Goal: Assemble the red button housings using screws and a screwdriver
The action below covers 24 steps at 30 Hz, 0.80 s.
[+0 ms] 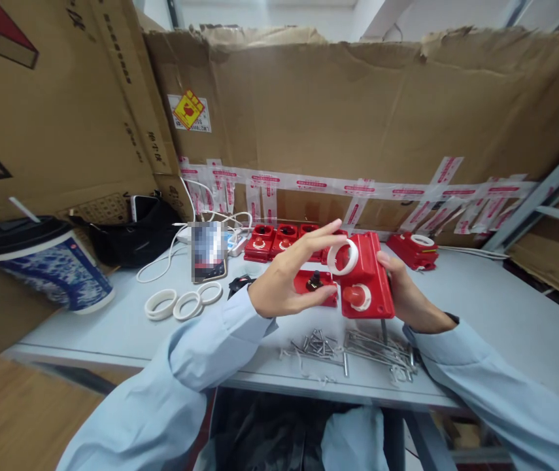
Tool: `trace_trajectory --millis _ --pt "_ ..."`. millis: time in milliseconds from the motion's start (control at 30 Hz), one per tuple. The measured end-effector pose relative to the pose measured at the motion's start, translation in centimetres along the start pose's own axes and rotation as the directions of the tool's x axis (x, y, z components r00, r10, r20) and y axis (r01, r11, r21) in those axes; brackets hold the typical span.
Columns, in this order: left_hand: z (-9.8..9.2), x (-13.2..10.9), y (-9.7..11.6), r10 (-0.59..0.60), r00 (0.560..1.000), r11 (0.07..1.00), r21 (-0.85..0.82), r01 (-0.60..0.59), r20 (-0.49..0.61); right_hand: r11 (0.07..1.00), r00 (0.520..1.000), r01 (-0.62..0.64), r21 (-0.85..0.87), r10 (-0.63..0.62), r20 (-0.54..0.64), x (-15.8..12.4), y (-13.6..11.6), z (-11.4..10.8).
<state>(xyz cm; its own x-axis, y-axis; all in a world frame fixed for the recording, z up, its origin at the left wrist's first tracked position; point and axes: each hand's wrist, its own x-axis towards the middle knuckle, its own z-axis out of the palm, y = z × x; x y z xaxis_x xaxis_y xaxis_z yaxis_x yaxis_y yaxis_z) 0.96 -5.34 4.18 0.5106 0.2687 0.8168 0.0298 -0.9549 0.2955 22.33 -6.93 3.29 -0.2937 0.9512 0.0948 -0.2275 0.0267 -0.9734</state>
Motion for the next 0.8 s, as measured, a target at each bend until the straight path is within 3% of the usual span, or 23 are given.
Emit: trace_trajectory --millis 100,200,367,433,500,633,700,800 --pt "0.5 0.0 0.1 -0.161 0.983 0.987 0.008 0.163 -0.092 0.997 1.000 -0.023 -0.068 0.023 0.003 -0.1 0.1 0.1" --pt "0.7 0.0 0.0 -0.242 0.962 0.968 0.030 0.247 -0.126 0.985 0.999 -0.050 -0.166 0.052 0.007 -0.2 0.6 -0.1" --pt "0.0 0.2 -0.2 -0.114 0.993 0.993 -0.024 0.114 -0.019 0.977 0.998 -0.056 -0.206 0.061 0.016 0.0 1.0 -0.4" --pt "-0.1 0.2 -0.2 -0.115 0.993 0.991 -0.074 0.115 0.001 0.973 0.998 -0.053 -0.224 0.059 0.020 0.0 0.9 -0.5" --pt "0.1 0.1 -0.3 -0.210 0.977 0.970 -0.131 0.206 -0.023 0.969 0.998 -0.052 -0.243 0.058 0.021 0.0 0.8 -0.5" --pt "0.6 0.0 -0.2 -0.432 0.901 0.892 -0.171 0.419 -0.048 0.962 0.998 -0.045 -0.269 0.053 0.020 -0.1 0.5 -0.2" --pt "0.4 0.1 -0.2 -0.381 0.924 0.916 -0.144 0.375 -0.021 0.959 0.999 -0.038 -0.282 0.043 0.011 -0.1 0.4 -0.1" --pt "0.0 0.2 -0.3 -0.187 0.981 0.976 -0.109 0.191 0.042 0.956 1.000 -0.020 -0.294 0.018 -0.008 -0.1 0.4 -0.1"
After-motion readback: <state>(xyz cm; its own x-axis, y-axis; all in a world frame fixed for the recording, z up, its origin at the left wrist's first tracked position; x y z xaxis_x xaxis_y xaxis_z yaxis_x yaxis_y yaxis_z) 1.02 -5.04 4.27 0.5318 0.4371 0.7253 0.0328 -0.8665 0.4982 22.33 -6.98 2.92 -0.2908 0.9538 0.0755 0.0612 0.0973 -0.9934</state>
